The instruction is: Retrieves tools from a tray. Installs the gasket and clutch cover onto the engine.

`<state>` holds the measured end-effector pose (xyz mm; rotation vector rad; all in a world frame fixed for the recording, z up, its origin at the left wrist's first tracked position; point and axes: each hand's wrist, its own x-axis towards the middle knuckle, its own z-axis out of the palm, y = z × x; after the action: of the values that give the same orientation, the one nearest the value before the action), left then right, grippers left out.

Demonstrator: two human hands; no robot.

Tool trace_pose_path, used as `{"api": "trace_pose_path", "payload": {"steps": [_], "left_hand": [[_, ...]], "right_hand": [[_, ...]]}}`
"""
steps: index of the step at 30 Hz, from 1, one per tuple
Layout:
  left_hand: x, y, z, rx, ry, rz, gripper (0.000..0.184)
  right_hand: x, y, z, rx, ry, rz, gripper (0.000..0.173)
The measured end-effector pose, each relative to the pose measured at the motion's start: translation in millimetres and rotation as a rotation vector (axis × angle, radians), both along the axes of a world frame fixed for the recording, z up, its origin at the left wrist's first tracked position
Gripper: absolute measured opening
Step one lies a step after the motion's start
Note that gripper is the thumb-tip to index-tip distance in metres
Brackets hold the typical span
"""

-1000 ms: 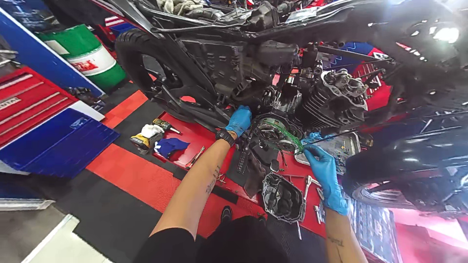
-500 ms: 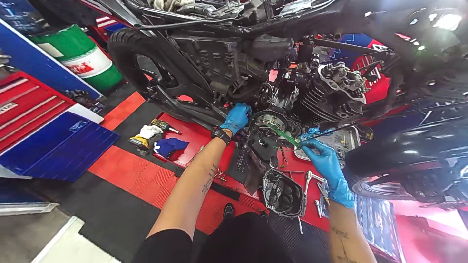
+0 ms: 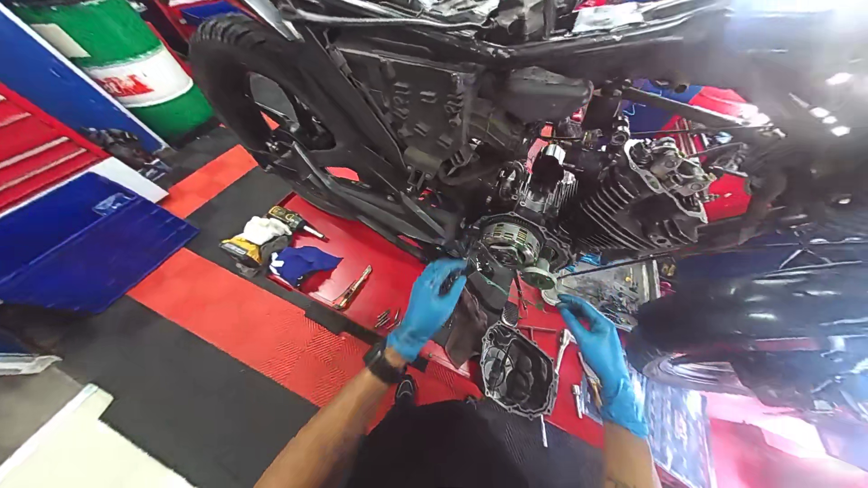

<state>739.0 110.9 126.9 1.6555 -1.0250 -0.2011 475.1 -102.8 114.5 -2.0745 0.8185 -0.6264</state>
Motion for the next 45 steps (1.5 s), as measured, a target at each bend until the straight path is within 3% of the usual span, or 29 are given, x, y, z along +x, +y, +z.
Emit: {"api": "trace_pose_path", "payload": {"steps": [6,11,14,18,21,24,28,35,45], "left_hand": [[-8,72,-73,-0.017,0.213,0.121,0.027],[5,128,-125,0.095,0.328,0.251,0.028],[8,157,-149,0.205,0.422,0.307,0.03],[16,177,-175,0.295,0.529,0.322,0.03],[24,188,-187,0.364,0.567,0.303,0.029],[32,195,-196,0.431,0.623,0.281,0.029],[41,209,-209,0.518,0.651,0.29,0.029],[49,242,-242,0.7,0.746,0.263,0.035],[32,285,-284,0.807,0.875,0.275,0.036]], "right_hand": [[16,2,33,-0.05,0.091,-0.032,0.031],[17,17,34,-0.086,0.125,-0.038,0.03],[28,36,28,-0.126,0.177,-0.079,0.035],[63,66,-9,-0.32,0.386,-0.117,0.057],[91,75,-34,-0.5,0.324,-0.186,0.036],[101,69,-34,-0.585,0.232,-0.223,0.025],[102,69,0,-0.676,0.167,-0.128,0.021],[94,107,52,-0.756,0.279,0.123,0.024],[83,146,128,-0.66,0.317,0.238,0.024]]}}
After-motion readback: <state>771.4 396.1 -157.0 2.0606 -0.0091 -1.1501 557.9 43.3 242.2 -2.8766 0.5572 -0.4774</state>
